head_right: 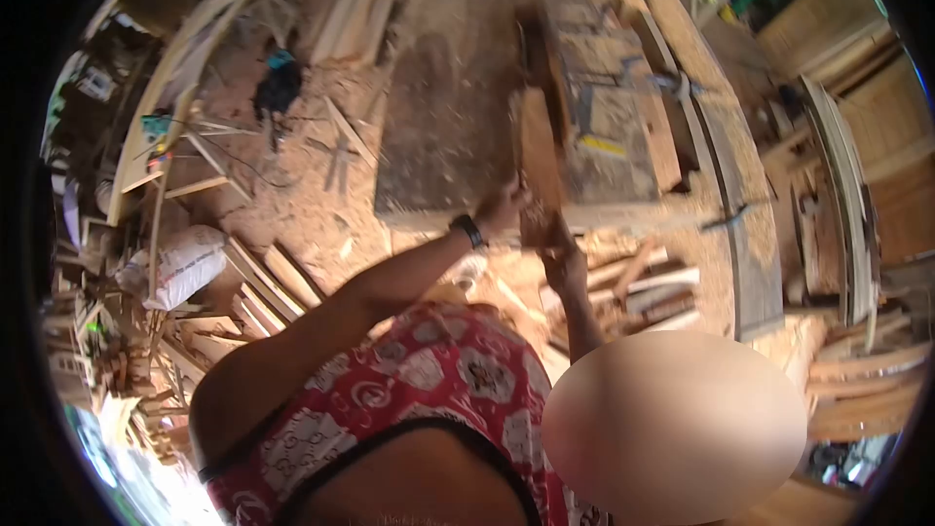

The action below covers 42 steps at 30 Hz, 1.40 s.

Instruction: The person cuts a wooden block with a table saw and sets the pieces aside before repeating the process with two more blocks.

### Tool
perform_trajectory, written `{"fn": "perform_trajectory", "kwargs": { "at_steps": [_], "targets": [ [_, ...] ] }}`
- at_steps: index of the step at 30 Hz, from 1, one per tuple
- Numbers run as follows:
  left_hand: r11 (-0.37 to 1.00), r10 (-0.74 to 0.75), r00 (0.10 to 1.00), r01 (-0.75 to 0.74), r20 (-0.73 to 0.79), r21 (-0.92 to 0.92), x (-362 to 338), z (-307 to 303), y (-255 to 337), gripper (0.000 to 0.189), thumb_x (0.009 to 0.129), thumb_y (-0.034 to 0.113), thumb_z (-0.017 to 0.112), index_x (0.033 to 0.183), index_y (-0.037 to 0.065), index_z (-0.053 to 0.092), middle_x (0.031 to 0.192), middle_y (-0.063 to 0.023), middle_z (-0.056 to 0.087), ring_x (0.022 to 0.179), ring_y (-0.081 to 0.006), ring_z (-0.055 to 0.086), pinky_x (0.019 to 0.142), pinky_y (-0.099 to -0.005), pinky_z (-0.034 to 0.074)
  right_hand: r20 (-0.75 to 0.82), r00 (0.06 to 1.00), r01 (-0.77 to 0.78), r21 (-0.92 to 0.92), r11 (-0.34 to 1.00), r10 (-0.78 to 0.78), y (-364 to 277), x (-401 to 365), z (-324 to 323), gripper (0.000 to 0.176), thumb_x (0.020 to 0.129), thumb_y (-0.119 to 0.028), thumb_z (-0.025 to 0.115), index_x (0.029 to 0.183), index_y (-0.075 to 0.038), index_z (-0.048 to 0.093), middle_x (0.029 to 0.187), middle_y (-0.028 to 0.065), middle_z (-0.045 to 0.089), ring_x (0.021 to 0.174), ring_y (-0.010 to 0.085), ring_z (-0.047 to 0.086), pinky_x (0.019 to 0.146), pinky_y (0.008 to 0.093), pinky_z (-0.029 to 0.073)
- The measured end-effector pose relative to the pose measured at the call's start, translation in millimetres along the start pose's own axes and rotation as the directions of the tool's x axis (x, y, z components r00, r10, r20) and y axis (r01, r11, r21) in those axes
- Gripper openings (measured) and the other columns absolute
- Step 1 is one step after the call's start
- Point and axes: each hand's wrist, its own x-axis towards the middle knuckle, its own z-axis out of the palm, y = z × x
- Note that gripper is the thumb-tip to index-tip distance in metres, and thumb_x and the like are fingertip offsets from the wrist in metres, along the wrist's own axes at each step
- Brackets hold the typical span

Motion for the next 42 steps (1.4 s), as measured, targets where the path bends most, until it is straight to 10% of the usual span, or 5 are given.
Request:
{"fn": "perform_trajectory", "kwargs": {
  "at_steps": [8, 33, 42],
  "targets": [
    [0.944, 0.325, 0.921, -0.306, -0.216, 0.121, 61, 21, -30, 0.042, 0.100, 0.025, 0.055, 0.128, -0.005, 0.048, 0.099, -0.0257, 0.062, 0.088, -0.0396, 0.061, 0.085, -0.0451, 0.047, 0.028, 0.997, -0.062, -0.291, 0.955, 0.073, -12, 47, -18, 0.079, 0.074, -0.023, 0.082, 0.146, -0.019, 0.050, 0.100, 0.0201, 0.072, 0.091, 0.0381, 0.071, 0.073, 0.0454, 0.056],
    [0.968, 0.179, 0.984, -0.173, -0.015, 0.181, 94, -1, -8, 0.033, 0.096, 0.029, 0.059, 0.092, -0.004, 0.058, 0.083, -0.0279, 0.064, 0.084, -0.0437, 0.065, 0.074, -0.0478, 0.048, 0.052, 0.998, -0.016, -0.350, 0.937, 0.037, -13, 84, -30, 0.081, 0.072, -0.025, 0.084, 0.145, -0.019, 0.051, 0.094, 0.0172, 0.073, 0.088, 0.0394, 0.070, 0.073, 0.0471, 0.055],
    [0.971, 0.156, 0.984, -0.137, -0.085, 0.194, 97, -3, -6, 0.040, 0.094, 0.028, 0.059, 0.110, -0.008, 0.056, 0.086, -0.0308, 0.063, 0.086, -0.0463, 0.063, 0.074, -0.0493, 0.049, 0.050, 0.999, 0.024, -0.426, 0.904, -0.003, 1, 94, -22, 0.069, 0.072, -0.025, 0.085, 0.135, -0.014, 0.061, 0.091, 0.0230, 0.071, 0.083, 0.0408, 0.070, 0.070, 0.0464, 0.055]
  ]
}}
